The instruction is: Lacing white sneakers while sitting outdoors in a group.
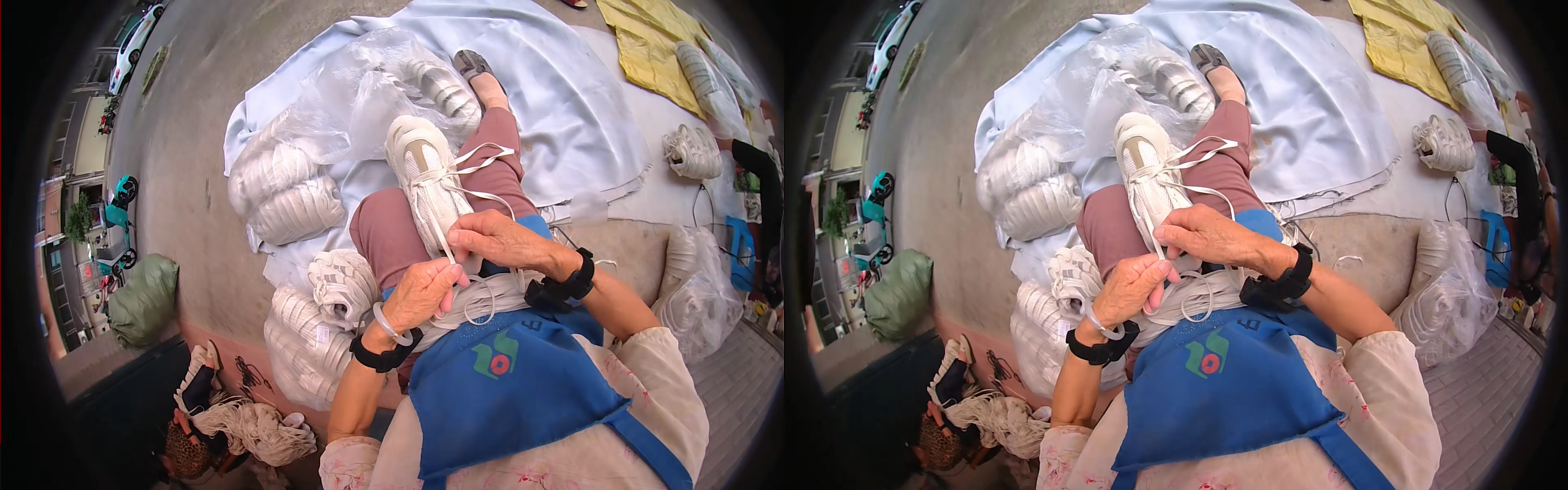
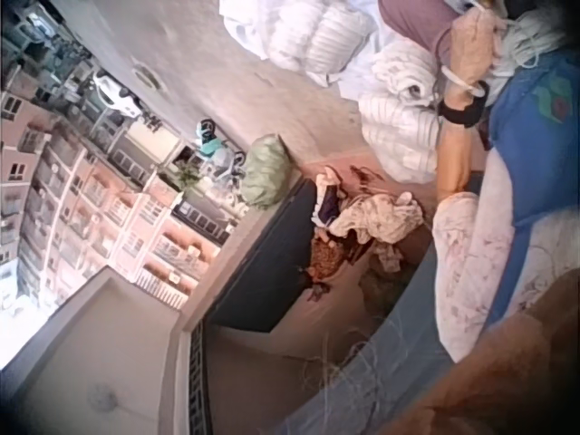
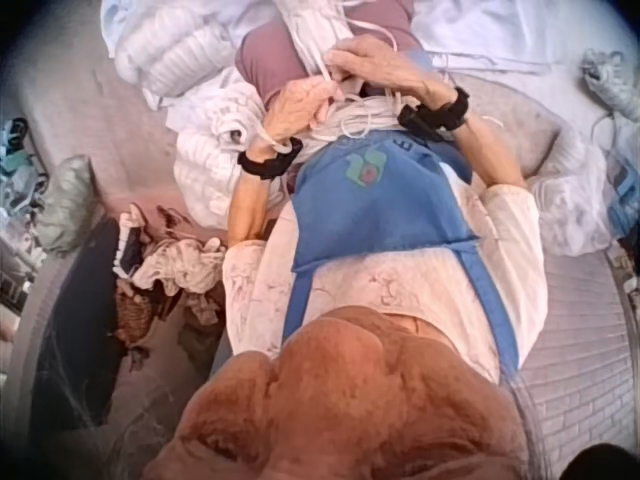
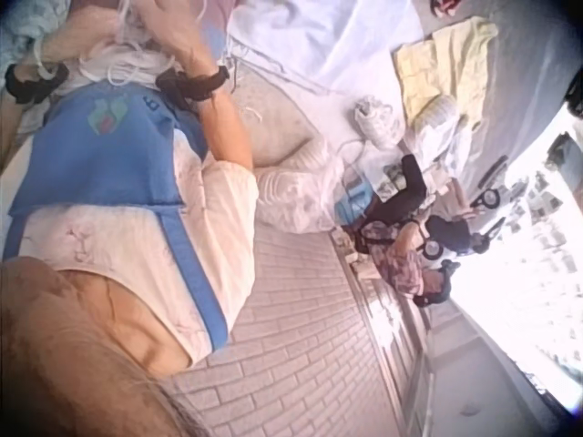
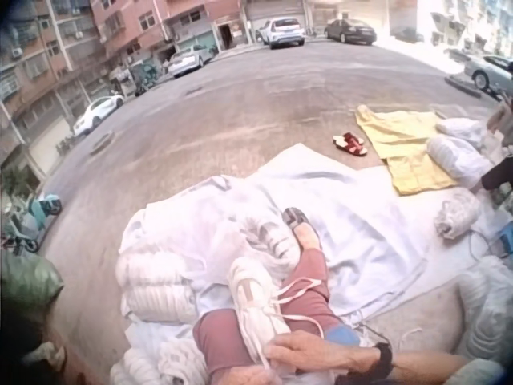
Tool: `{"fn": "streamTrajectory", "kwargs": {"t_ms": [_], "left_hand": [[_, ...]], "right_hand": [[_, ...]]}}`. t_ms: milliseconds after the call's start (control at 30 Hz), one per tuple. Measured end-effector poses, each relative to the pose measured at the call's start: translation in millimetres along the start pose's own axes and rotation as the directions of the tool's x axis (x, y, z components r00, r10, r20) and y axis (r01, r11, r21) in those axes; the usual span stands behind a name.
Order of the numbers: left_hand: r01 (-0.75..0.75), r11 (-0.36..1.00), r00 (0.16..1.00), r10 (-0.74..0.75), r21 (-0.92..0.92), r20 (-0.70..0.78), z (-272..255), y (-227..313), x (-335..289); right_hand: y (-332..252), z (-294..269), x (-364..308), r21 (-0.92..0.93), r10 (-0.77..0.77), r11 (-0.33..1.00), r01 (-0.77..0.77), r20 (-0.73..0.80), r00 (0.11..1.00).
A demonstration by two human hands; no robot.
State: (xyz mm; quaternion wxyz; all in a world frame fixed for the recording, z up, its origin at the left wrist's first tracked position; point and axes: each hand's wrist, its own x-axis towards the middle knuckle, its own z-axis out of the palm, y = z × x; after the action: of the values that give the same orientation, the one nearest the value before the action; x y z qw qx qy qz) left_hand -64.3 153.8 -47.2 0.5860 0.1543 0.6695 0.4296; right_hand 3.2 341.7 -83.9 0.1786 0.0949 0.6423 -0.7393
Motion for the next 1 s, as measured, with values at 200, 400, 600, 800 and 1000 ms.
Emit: {"fn": "streamTrajectory", "kwargs": {"t_ms": [200, 400, 600, 800, 1000], "left_hand": [[0.004, 0.964, 0.987, 0.039, 0.267, -0.154, -37, 32, 6], [0.046, 0.56, 0.657, 0.607, 0.827, -0.447, -56, 20, 73], [0.171, 0.353, 0.738, 0.573, 0.92, -0.357, -40, 15, 86], [0.118, 0.414, 0.689, 0.62, 0.903, -0.374, -44, 15, 90], [-0.313, 0.513, 0.422, 0.829, 0.799, -0.367, -72, -4, 97]], "right_hand": [[8, 18, 29, -0.007, -0.058, 0.998, 0.058, -0.058, 0.997], [-7, 17, 25, -0.106, -0.08, 0.992, 0.072, -0.075, 0.994], [-4, 17, 22, -0.043, 0.0, 0.999, -0.002, -0.049, 0.999], [2, 13, 25, -0.038, -0.026, 0.999, 0.025, -0.025, 0.999], [-3, 15, 27, -0.057, -0.015, 0.998, 0.014, -0.014, 1.0]]}}
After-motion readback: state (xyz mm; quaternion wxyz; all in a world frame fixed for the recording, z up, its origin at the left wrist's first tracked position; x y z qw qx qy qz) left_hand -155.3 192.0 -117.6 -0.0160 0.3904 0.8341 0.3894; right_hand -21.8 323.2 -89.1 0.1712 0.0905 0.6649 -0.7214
